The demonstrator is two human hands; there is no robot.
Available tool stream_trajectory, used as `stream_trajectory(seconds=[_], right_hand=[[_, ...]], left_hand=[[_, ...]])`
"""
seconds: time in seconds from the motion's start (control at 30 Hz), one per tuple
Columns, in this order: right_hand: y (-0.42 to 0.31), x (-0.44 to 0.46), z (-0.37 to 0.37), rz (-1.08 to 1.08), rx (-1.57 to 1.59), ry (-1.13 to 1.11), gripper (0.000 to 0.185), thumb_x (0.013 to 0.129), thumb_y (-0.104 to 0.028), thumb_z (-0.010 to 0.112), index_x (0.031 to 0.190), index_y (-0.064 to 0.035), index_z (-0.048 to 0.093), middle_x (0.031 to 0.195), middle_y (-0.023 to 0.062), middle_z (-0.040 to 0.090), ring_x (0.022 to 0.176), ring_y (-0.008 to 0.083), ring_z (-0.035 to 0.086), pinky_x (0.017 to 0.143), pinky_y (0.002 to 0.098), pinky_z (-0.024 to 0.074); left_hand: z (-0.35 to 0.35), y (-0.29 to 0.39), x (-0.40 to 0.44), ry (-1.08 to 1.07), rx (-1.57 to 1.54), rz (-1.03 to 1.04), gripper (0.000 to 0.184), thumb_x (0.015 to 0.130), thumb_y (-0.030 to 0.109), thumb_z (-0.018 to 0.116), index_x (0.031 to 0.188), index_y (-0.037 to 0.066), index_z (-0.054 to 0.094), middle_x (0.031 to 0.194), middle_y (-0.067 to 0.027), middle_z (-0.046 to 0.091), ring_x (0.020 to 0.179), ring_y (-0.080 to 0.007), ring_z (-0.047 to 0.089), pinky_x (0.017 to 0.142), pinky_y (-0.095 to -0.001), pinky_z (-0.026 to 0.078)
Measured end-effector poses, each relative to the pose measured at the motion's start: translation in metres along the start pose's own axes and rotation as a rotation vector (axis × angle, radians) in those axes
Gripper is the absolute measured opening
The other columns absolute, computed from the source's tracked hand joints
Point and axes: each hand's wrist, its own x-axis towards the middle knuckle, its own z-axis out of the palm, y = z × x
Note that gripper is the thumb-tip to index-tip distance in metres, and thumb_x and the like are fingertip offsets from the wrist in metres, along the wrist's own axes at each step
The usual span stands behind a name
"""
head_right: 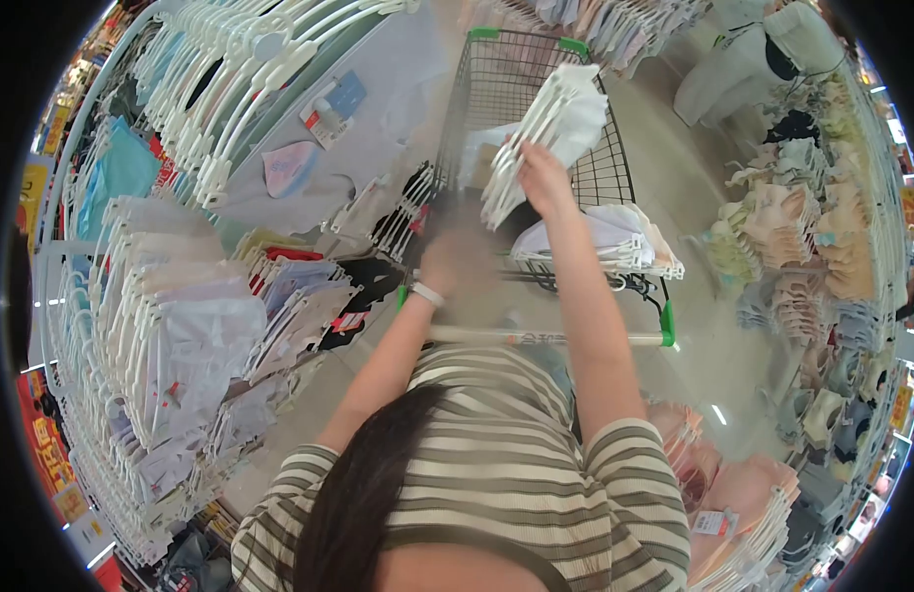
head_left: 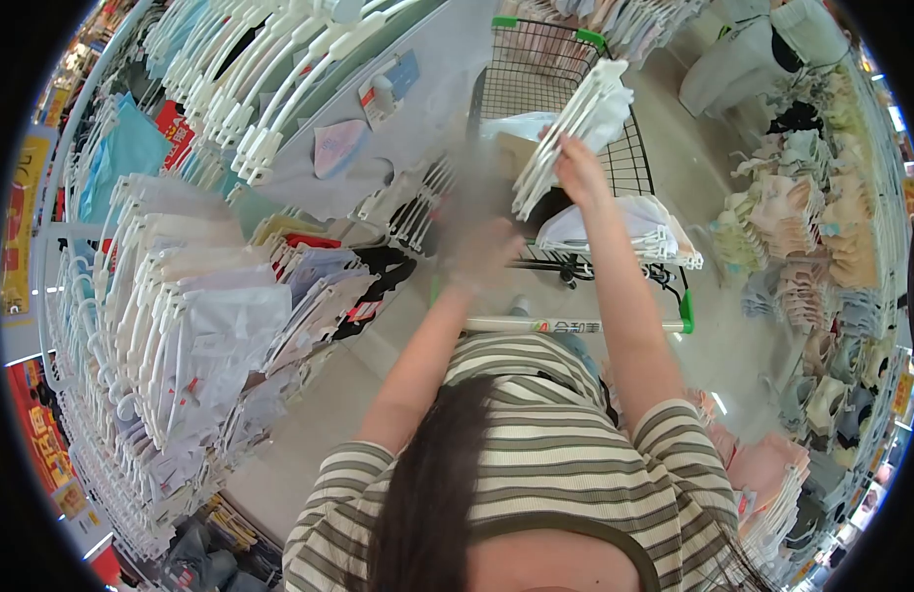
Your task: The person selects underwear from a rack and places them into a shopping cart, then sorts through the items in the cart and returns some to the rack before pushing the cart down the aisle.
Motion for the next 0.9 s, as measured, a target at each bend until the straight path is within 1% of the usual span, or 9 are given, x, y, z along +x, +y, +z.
stream_trajectory(seconds=[0.03, 0.07, 0.13, 0.2, 0.5, 0.6, 0.7, 0.8, 0.9], right_hand=[[0.015, -0.005, -0.010, 0.042, 0.000, 0.004, 0.027, 0.091, -0.017, 0.047, 0.111, 0.0014, 0.051, 0.107, 0.0105, 0.058, 0.097, 0.0200, 0.056, 0.086, 0.0331, 0.0453], [0.029, -0.010, -0.017, 0.085, 0.001, 0.007, 0.026, 0.091, -0.016, 0.049, 0.110, 0.0015, 0.052, 0.107, 0.0101, 0.058, 0.097, 0.0198, 0.057, 0.084, 0.0324, 0.0459], [0.048, -0.024, -0.020, 0.115, 0.013, 0.048, 0.025, 0.091, -0.015, 0.048, 0.109, 0.0015, 0.052, 0.106, 0.0106, 0.059, 0.095, 0.0204, 0.058, 0.084, 0.0325, 0.0464], [0.060, -0.032, -0.023, 0.116, 0.037, 0.150, 0.024, 0.091, -0.014, 0.048, 0.109, 0.0013, 0.052, 0.105, 0.0109, 0.059, 0.096, 0.0205, 0.058, 0.082, 0.0327, 0.0471], [0.076, -0.036, -0.026, 0.103, -0.212, 0.119, 0.023, 0.088, -0.017, 0.055, 0.103, -0.0001, 0.056, 0.095, 0.0074, 0.060, 0.085, 0.0145, 0.057, 0.073, 0.0286, 0.0459], [0.075, -0.026, -0.025, 0.028, -0.464, 0.138, 0.017, 0.085, -0.016, 0.060, 0.092, -0.0007, 0.062, 0.085, 0.0036, 0.063, 0.074, 0.0082, 0.055, 0.066, 0.0230, 0.0425], [0.054, -0.022, -0.002, -0.148, -0.305, 0.166, 0.015, 0.084, -0.013, 0.060, 0.090, -0.0003, 0.064, 0.081, 0.0024, 0.064, 0.071, 0.0062, 0.053, 0.064, 0.0209, 0.0409], [0.048, -0.019, 0.007, -0.293, -0.284, 0.126, 0.016, 0.087, -0.009, 0.055, 0.097, 0.0012, 0.061, 0.091, 0.0094, 0.064, 0.084, 0.0153, 0.060, 0.077, 0.0268, 0.0462], [0.061, -0.038, 0.020, -0.313, -0.286, 0.110, 0.017, 0.087, -0.008, 0.054, 0.099, 0.0016, 0.061, 0.095, 0.0083, 0.063, 0.087, 0.0135, 0.058, 0.079, 0.0262, 0.0444]], left_hand=[[-0.038, 0.022, 0.008, -0.057, -0.147, -0.124, 0.019, 0.084, 0.022, 0.052, 0.086, 0.006, 0.059, 0.090, -0.0105, 0.060, 0.091, -0.0245, 0.057, 0.079, -0.0357, 0.045], [-0.040, 0.022, 0.008, 0.160, -0.117, -0.122, 0.016, 0.085, 0.019, 0.051, 0.079, 0.007, 0.058, 0.086, -0.0103, 0.061, 0.087, -0.0211, 0.059, 0.076, -0.0336, 0.046], [-0.061, 0.025, 0.011, 0.270, -0.723, -0.436, 0.015, 0.081, 0.010, 0.059, 0.094, 0.001, 0.060, 0.086, -0.0055, 0.063, 0.078, -0.0124, 0.060, 0.074, -0.0244, 0.046], [-0.054, -0.014, 0.007, 0.370, -0.410, -0.351, 0.012, 0.084, 0.010, 0.057, 0.093, 0.001, 0.060, 0.084, -0.0044, 0.063, 0.077, -0.0097, 0.058, 0.072, -0.0233, 0.045], [-0.046, -0.036, -0.023, 0.249, -0.315, -0.345, 0.014, 0.083, 0.010, 0.058, 0.094, 0.001, 0.059, 0.084, -0.0059, 0.064, 0.076, -0.0119, 0.061, 0.071, -0.0240, 0.046], [-0.042, -0.036, -0.024, 0.235, -0.230, -0.270, 0.017, 0.081, 0.012, 0.058, 0.096, 0.003, 0.059, 0.085, -0.0071, 0.064, 0.076, -0.0158, 0.061, 0.070, -0.0262, 0.046], [-0.045, -0.023, -0.021, 0.128, -0.041, -0.214, 0.021, 0.080, 0.015, 0.057, 0.098, 0.005, 0.059, 0.084, -0.0094, 0.063, 0.073, -0.0226, 0.061, 0.068, -0.0311, 0.047], [-0.051, -0.009, -0.017, 0.076, -0.044, -0.247, 0.022, 0.081, 0.017, 0.056, 0.100, 0.007, 0.058, 0.084, -0.0094, 0.063, 0.073, -0.0234, 0.061, 0.067, -0.0322, 0.047], [-0.071, 0.021, -0.009, 0.132, 0.086, -0.281, 0.023, 0.083, 0.018, 0.054, 0.102, 0.007, 0.058, 0.084, -0.0097, 0.064, 0.074, -0.0241, 0.061, 0.066, -0.0336, 0.047]])
